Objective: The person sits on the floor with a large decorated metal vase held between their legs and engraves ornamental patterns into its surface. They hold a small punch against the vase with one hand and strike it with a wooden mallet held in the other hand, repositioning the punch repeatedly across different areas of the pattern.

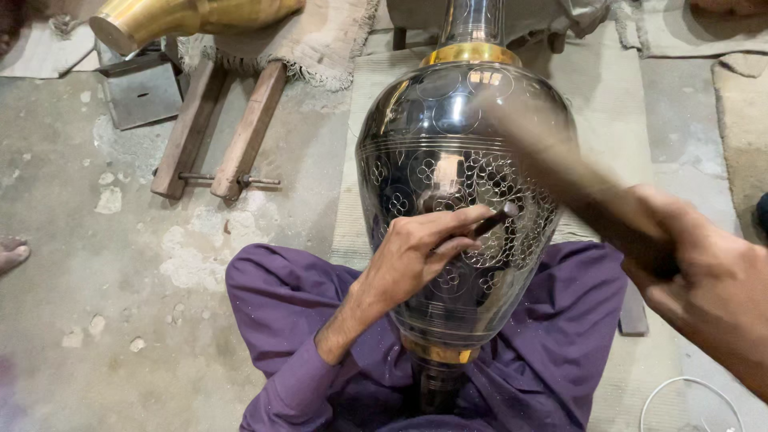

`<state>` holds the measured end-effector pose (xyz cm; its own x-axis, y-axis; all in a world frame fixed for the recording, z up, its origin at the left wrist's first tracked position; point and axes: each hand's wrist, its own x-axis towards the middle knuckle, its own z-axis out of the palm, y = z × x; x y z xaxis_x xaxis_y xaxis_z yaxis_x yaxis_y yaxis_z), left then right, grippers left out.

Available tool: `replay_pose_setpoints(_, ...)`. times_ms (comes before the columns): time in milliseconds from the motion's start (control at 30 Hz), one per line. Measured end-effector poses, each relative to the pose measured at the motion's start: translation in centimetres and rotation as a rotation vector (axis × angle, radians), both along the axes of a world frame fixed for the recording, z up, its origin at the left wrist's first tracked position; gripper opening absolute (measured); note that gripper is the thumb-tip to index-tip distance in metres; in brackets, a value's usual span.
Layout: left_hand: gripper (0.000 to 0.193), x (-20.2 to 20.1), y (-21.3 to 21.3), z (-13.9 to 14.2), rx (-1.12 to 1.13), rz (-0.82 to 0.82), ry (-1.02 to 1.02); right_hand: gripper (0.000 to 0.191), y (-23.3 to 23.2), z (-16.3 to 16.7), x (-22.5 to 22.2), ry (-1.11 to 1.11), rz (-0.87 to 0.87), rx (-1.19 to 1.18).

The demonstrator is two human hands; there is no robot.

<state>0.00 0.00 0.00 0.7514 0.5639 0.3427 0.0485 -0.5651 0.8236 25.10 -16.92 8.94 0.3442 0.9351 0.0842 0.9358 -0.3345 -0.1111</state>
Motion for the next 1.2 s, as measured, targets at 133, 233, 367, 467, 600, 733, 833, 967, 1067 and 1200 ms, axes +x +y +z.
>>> replay_pose_setpoints(133,0.047,-0.3,0.1,0.5,0.075,-0.026,-0.061,0.058,-0.7,-0.1,-0.4,0.097,0.135,0.280)
replay_pose_setpoints(233,0.048,-0.3,0.1,0.7,0.048,-0.053,-0.005,0.058,-1.2,-1.2,-0.5,0.229,0.126,0.316)
replay_pose_setpoints(367,0.048,-0.2,0.7,1.1,0.062,-0.143,0.105,0.064,-2.6,-3.7,0.3,0.011,0.123,0.330)
replay_pose_setpoints(467,0.050,0.2,1.1,1.2,0.111,-0.212,0.037,0.068,-3.9,-6.3,1.0,0.084,0.075,0.341)
replay_pose_setpoints(600,0.050,0.6,1.7,1.7,0.161,-0.260,0.107,0.052,-5.9,-10.0,1.8,-0.002,0.093,0.440)
replay_pose_setpoints(733,0.049,0.5,1.9,1.9,0.203,-0.331,0.213,0.040,-6.0,-13.2,1.2,0.447,0.169,0.662)
replay_pose_setpoints(833,0.044,0.5,1.9,1.8,0.212,-0.327,0.262,0.044,-6.4,-12.9,1.8,0.158,0.163,0.568)
replay_pose_setpoints(967,0.046,0.4,1.2,1.0,0.208,-0.243,0.162,0.048,-5.6,-11.3,1.9,0.108,0.148,0.437)
replay_pose_setpoints(1067,0.046,-0.3,0.4,0.3,0.155,-0.136,0.113,0.057,-4.7,-8.6,1.9,0.064,0.068,0.410)
replay_pose_setpoints(1200,0.041,-1.0,-0.6,-0.5,0.092,0.009,-0.034,0.068,-2.5,-3.8,1.6,0.165,0.138,0.290)
